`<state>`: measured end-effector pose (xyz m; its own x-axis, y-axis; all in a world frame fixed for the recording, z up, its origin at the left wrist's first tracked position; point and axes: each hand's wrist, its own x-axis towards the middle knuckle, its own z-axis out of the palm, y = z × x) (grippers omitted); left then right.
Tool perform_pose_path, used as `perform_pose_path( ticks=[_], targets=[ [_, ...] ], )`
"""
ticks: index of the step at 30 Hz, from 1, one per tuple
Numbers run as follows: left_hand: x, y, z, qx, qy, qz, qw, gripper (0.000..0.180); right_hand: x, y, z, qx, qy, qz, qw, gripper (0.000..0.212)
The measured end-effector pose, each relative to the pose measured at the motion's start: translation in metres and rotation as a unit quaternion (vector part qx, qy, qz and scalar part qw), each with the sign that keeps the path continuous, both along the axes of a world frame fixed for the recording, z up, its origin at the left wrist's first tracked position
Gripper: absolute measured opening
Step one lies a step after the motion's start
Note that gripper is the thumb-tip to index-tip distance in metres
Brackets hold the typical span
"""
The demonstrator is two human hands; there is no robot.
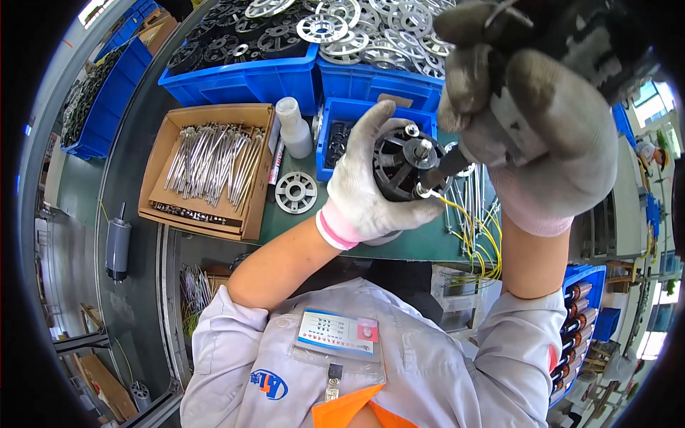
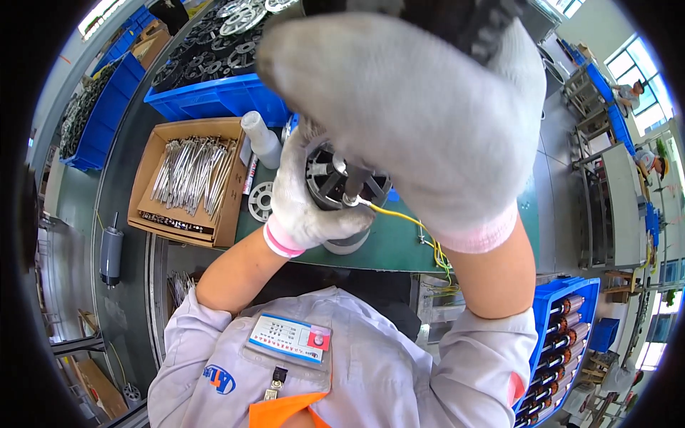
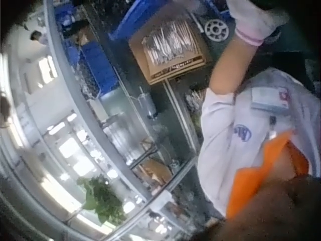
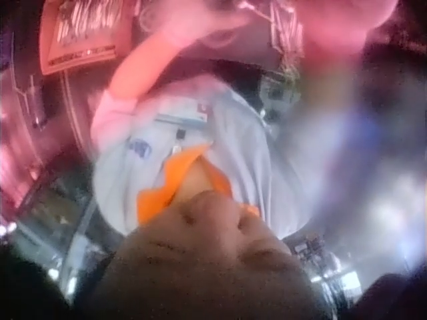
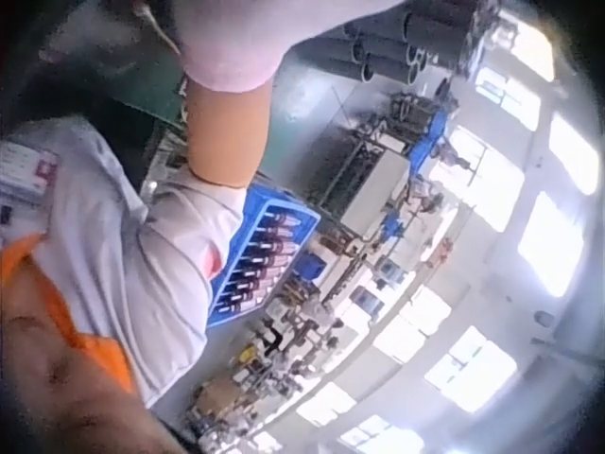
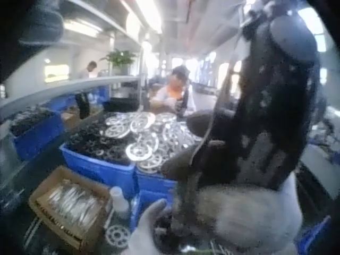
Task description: The person assembles electric motors by inserting rotors into cylindrical housings, attaching end caps, inserting long bolts, and tightening them using a power screwdriver before placing the assembled motors onto a conveyor belt.
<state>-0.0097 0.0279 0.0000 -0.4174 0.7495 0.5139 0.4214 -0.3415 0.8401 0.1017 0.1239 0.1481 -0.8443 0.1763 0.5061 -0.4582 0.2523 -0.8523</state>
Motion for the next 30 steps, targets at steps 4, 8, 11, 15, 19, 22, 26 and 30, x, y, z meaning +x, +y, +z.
perform_pose_path(
  ticks=[4,8,11,15,19,22,26,30],
  targets=[
    [-0.002,0.007,-0.002,0.037,0.041,0.001,0.998,0.113,-0.001,0.010,-0.012,0.044,0.005,-0.077,0.996,0.042],
    [-0.002,0.011,0.003,0.018,0.022,0.012,1.000,0.111,-0.008,0.017,-0.020,0.110,0.016,-0.164,0.980,0.036],
    [0.000,0.013,0.009,-0.030,-0.057,-0.004,0.998,0.110,-0.011,0.017,-0.024,0.161,0.024,-0.229,0.960,0.032],
    [-0.005,0.020,0.001,-0.012,-0.094,0.002,0.996,0.111,-0.013,0.018,-0.030,0.228,0.029,-0.314,0.921,0.031],
    [-0.005,0.020,0.003,-0.014,-0.125,-0.009,0.992,0.108,-0.019,0.017,-0.010,0.486,0.042,-0.356,0.797,0.031],
    [-0.004,0.023,0.005,-0.029,-0.105,-0.005,0.994,0.108,-0.023,0.033,-0.009,0.578,0.227,-0.300,0.724,0.034],
    [-0.005,0.021,0.009,-0.043,-0.089,0.015,0.995,0.108,-0.026,0.033,-0.013,0.548,0.206,-0.274,0.763,0.032],
    [-0.010,0.027,0.000,0.000,-0.105,-0.012,0.994,0.109,-0.028,0.035,-0.012,0.512,0.183,-0.247,0.802,0.031]
  ],
)
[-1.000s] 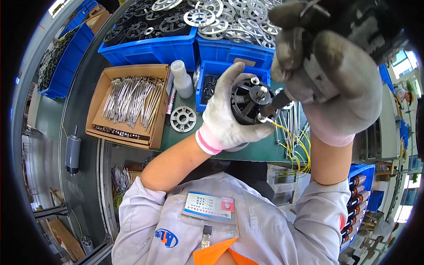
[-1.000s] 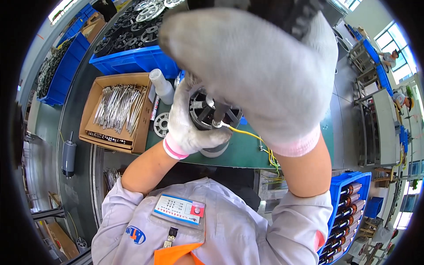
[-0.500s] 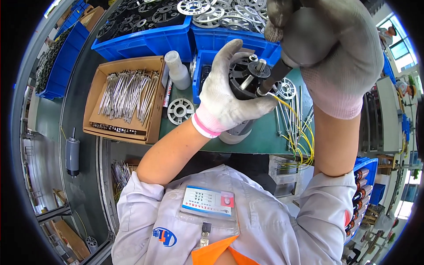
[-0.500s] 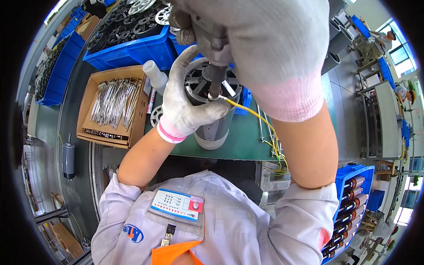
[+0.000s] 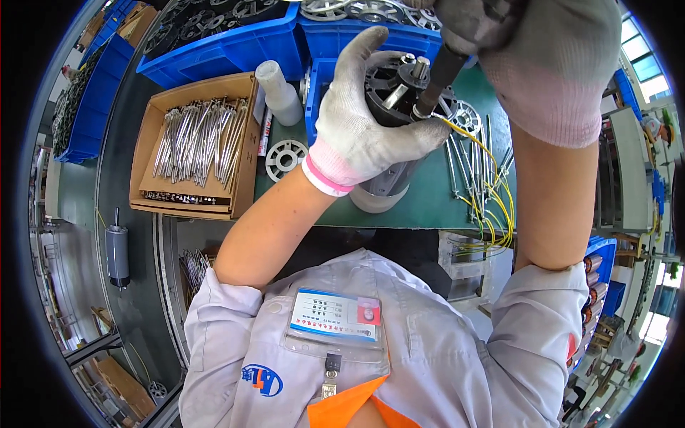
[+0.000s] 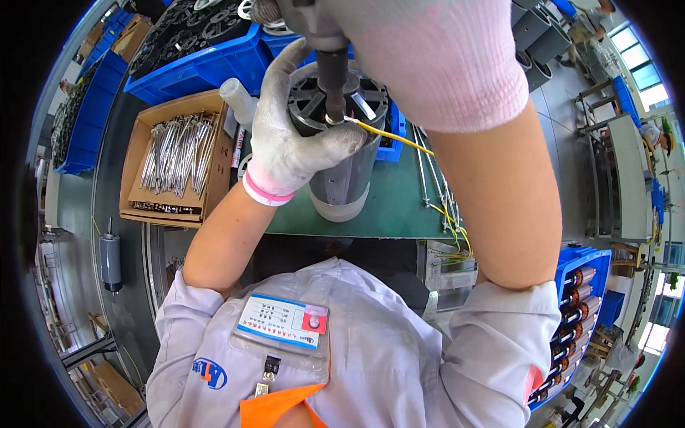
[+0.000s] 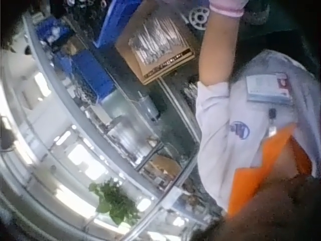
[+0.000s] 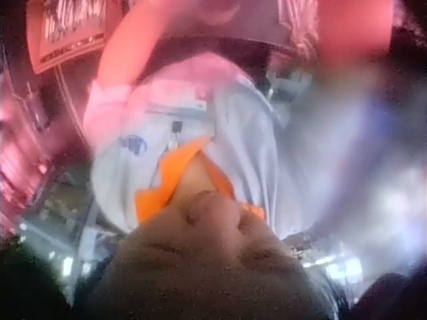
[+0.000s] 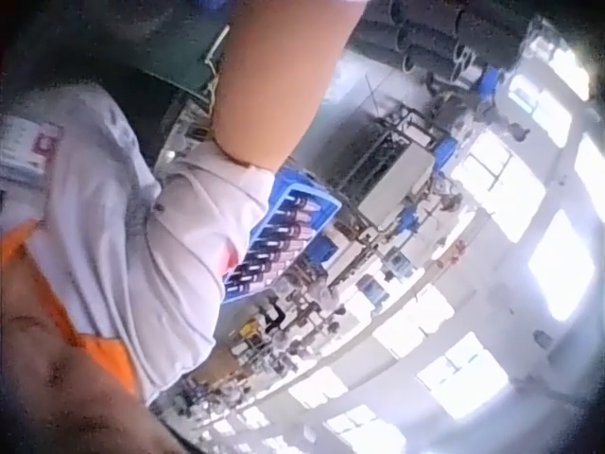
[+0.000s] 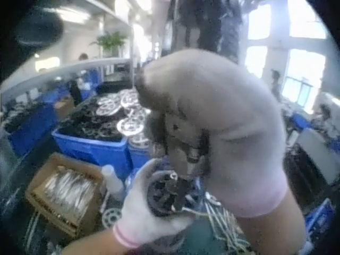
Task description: The person assembles electric motors by inserting rotors into cylindrical housings, attaching end caps, inserting long bolts, and tightening them using a power screwdriver before placing the assembled motors onto a conveyor belt.
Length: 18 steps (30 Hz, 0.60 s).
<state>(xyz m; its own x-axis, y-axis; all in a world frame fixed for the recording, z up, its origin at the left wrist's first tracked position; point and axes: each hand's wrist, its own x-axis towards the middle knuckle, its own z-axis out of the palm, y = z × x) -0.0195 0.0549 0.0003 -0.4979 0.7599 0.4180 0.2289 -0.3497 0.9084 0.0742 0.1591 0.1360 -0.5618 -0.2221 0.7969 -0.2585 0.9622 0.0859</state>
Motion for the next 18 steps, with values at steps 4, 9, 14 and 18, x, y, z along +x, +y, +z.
perform_pose_path(
  ticks=[4,9,14,18],
  targets=[
    [-0.002,0.001,0.000,-0.005,0.001,-0.003,1.000,0.110,-0.005,0.005,-0.002,-0.050,-0.031,0.027,0.998,0.030],
    [0.003,0.001,0.003,0.067,-0.030,-0.097,0.993,0.096,-0.002,0.004,-0.003,-0.103,-0.060,0.055,0.991,0.029],
    [0.007,0.004,0.001,0.088,-0.030,-0.095,0.991,0.093,0.001,0.008,-0.004,-0.154,-0.086,0.094,0.980,0.029],
    [-0.008,0.015,-0.004,0.064,-0.010,-0.059,0.996,0.090,-0.002,0.005,-0.007,-0.193,-0.108,0.126,0.967,0.029]
  ],
)
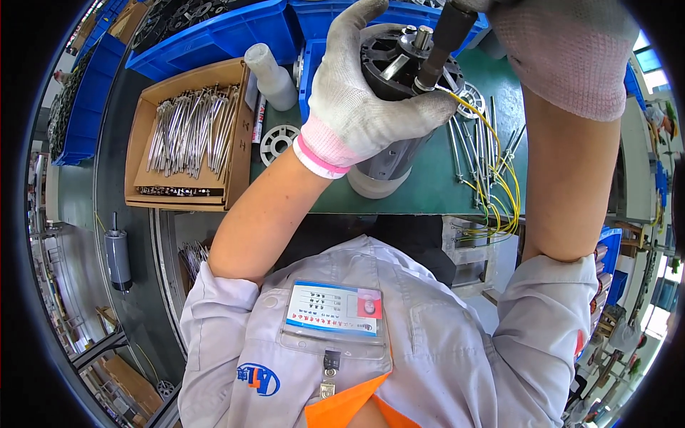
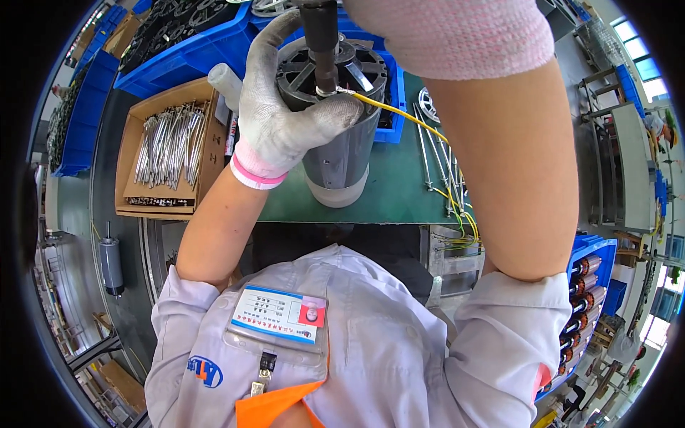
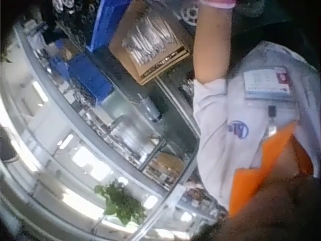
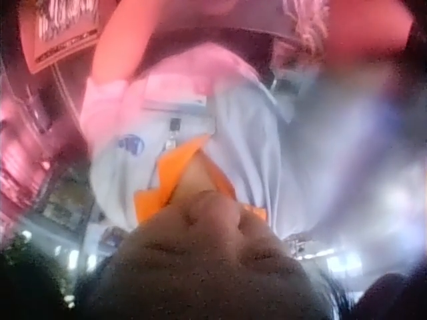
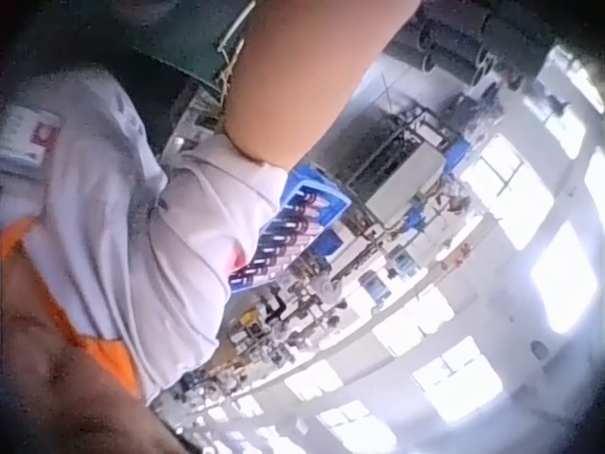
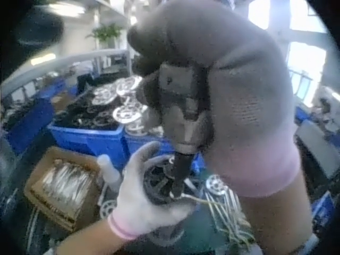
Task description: The person assembles electric motors by inserting rotors into cylindrical housings, attaching end caps, inserting long bolts, and tightening them using a power screwdriver before placing the assembled motors onto a conveyor belt.
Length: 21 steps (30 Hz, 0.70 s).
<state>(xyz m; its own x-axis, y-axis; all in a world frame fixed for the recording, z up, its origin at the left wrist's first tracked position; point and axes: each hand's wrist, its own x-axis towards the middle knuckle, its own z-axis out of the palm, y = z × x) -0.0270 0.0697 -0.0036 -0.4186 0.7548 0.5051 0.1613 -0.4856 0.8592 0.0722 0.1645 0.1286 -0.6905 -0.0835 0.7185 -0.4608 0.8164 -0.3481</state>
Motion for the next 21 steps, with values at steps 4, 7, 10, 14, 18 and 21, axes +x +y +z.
perform_pose_path(
  ticks=[4,7,10,14,18,21],
  targets=[
    [-0.002,0.002,0.004,0.250,0.398,0.211,0.857,0.097,0.009,0.016,-0.001,-0.047,-0.026,0.024,0.998,0.030],
    [0.007,-0.015,0.017,0.002,0.363,0.178,0.915,0.098,0.012,0.025,-0.001,-0.078,-0.043,0.048,0.995,0.030],
    [-0.016,0.019,-0.007,0.208,0.366,0.179,0.889,0.097,0.005,0.018,-0.002,-0.105,-0.057,0.079,0.990,0.031],
    [0.009,-0.013,0.018,-0.022,0.316,0.174,0.932,0.087,0.009,0.041,-0.003,-0.144,-0.081,0.100,0.981,0.033],
    [-0.017,0.001,-0.016,0.043,0.274,0.087,0.957,0.080,0.006,0.021,-0.017,-0.171,-0.112,0.147,0.968,0.034],
    [-0.010,-0.009,0.024,-0.069,-0.044,-0.051,0.995,0.077,0.030,0.005,-0.100,-0.281,-0.158,-0.101,0.941,0.063]
  ],
)
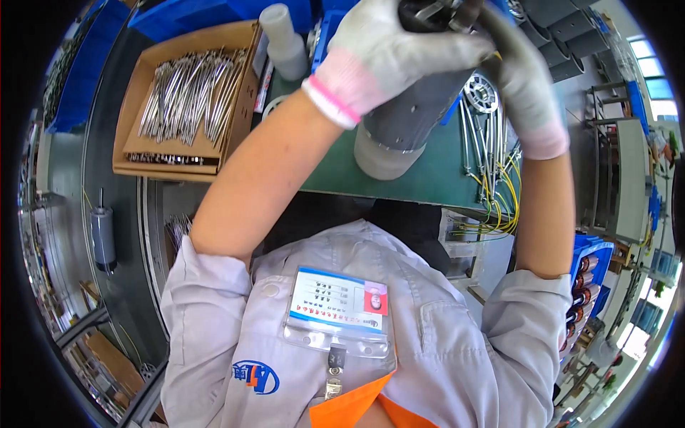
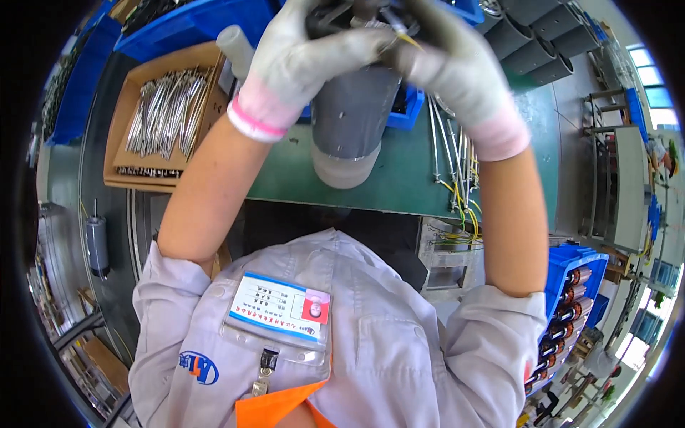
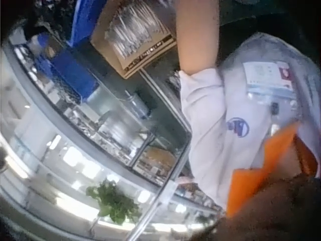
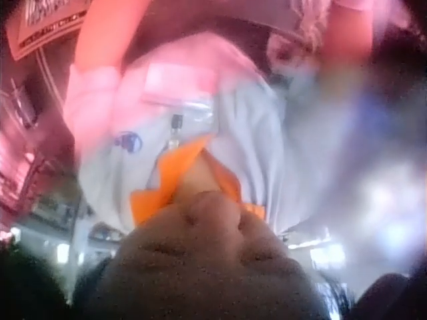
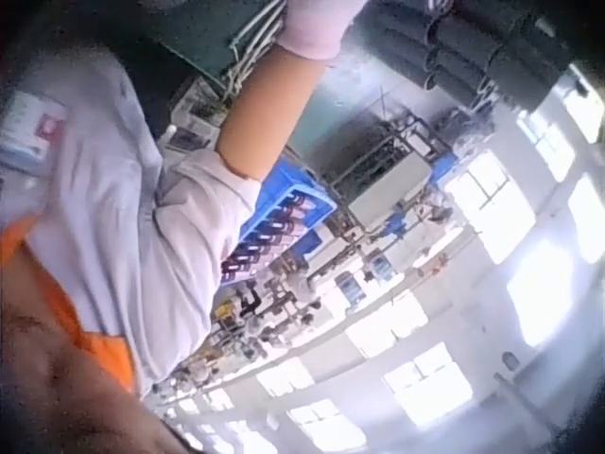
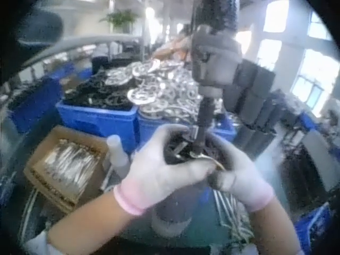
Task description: The person assembles electric motors by inserting rotors into cylindrical housings, attaching end caps, inserting long bolts, and tightening them using a power screwdriver before placing the assembled motors onto a conveyor belt.
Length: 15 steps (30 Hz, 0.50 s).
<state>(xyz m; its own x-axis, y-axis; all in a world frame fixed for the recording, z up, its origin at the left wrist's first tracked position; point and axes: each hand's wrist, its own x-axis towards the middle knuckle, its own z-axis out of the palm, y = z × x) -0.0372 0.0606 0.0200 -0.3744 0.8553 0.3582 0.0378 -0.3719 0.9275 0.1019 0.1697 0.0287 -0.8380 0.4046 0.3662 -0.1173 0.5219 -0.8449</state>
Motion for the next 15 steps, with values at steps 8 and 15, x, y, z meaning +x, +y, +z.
perform_pose_path(
  ticks=[8,15],
  targets=[
    [-0.003,0.012,0.008,0.001,0.001,-0.017,1.000,0.068,-0.020,0.001,-0.080,-0.285,0.133,0.044,0.948,0.054],
    [-0.002,0.020,0.005,0.020,-0.014,-0.021,0.999,0.061,-0.014,0.005,-0.082,-0.296,0.106,0.037,0.948,0.061]
  ],
)
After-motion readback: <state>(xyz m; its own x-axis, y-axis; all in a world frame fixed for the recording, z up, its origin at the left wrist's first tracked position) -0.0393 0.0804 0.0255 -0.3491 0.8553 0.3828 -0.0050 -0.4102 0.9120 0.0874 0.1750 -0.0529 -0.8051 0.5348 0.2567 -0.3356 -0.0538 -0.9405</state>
